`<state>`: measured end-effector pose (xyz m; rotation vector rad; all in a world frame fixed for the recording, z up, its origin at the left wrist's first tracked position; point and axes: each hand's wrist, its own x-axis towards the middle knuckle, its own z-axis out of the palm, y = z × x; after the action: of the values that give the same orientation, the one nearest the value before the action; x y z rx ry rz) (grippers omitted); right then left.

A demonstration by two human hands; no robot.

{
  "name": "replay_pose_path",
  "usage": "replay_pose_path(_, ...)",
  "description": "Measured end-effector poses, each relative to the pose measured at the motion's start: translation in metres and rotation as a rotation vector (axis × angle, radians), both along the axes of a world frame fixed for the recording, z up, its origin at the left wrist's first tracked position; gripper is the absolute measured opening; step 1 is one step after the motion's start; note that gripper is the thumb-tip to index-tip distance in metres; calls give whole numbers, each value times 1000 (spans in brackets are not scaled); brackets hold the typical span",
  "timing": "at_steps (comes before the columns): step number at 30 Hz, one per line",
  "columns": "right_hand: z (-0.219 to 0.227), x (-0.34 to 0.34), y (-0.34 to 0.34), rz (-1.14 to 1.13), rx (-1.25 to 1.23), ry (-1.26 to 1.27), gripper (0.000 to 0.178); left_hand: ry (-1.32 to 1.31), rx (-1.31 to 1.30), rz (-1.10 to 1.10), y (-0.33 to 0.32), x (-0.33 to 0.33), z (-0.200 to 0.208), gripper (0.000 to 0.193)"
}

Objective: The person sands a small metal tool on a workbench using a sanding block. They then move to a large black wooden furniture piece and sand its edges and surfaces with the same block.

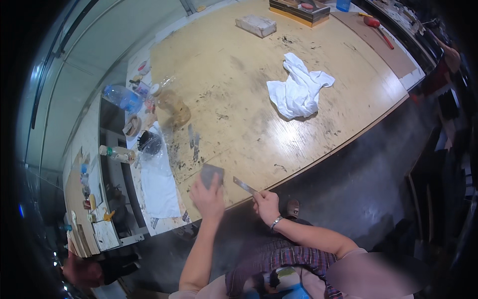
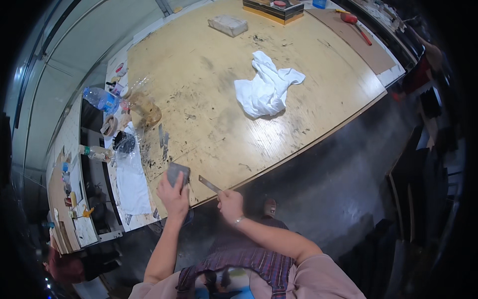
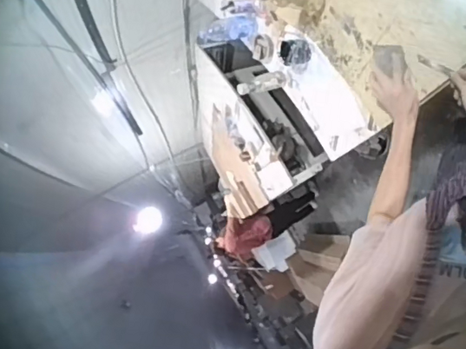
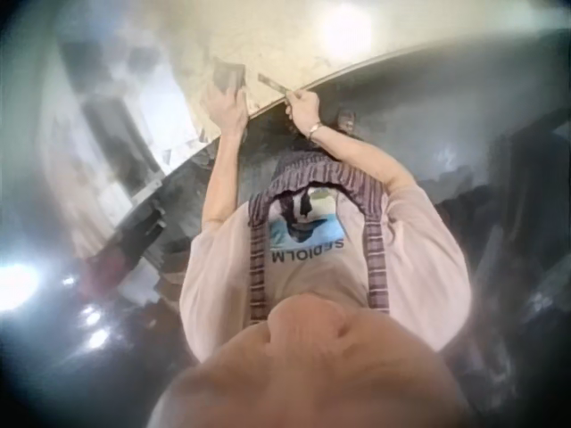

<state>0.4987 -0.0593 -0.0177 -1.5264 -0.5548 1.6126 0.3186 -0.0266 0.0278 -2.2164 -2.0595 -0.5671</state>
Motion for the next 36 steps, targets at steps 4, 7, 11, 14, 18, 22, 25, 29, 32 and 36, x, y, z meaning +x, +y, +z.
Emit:
replay_pose_path(4,-5,-9,-3,-48,-15,-12,32,-55,-101,-117,-38,44,7,57)
replay_pose_path(7,-3,-11,-4,-43,-35,-36,33,4,-33,-97,-37,39,-16,55)
replay_pose_path(11,8,-6,3,-35,-19,-119,35,-19,39,-92,18,36,-12,44)
replay_pose_path(14,13,-6,1,49,22,-235,36,-35,72,-146,-27,47,-4,43)
replay_pose_path(18,-6,-10,-3,27,44,-215,36,-16,21,-100,-17,45,-20,41)
replay_pose_path(22,3,-12,-1,-36,7,-144,37,38,-1,-65,0,36,-13,48)
replay_pose_path(25,3,-10,0,3,28,-202,36,-8,-89,-114,-54,54,-2,54)
replay_pose_path(29,7,-10,0,-5,-1,-142,35,61,-20,-30,1,28,-21,53)
replay_pose_path(32,11,-10,3,-16,-37,-132,36,84,27,-69,-3,33,-9,53)
replay_pose_path(36,1,-11,-2,5,22,-166,34,52,-38,-85,-39,41,-16,55)
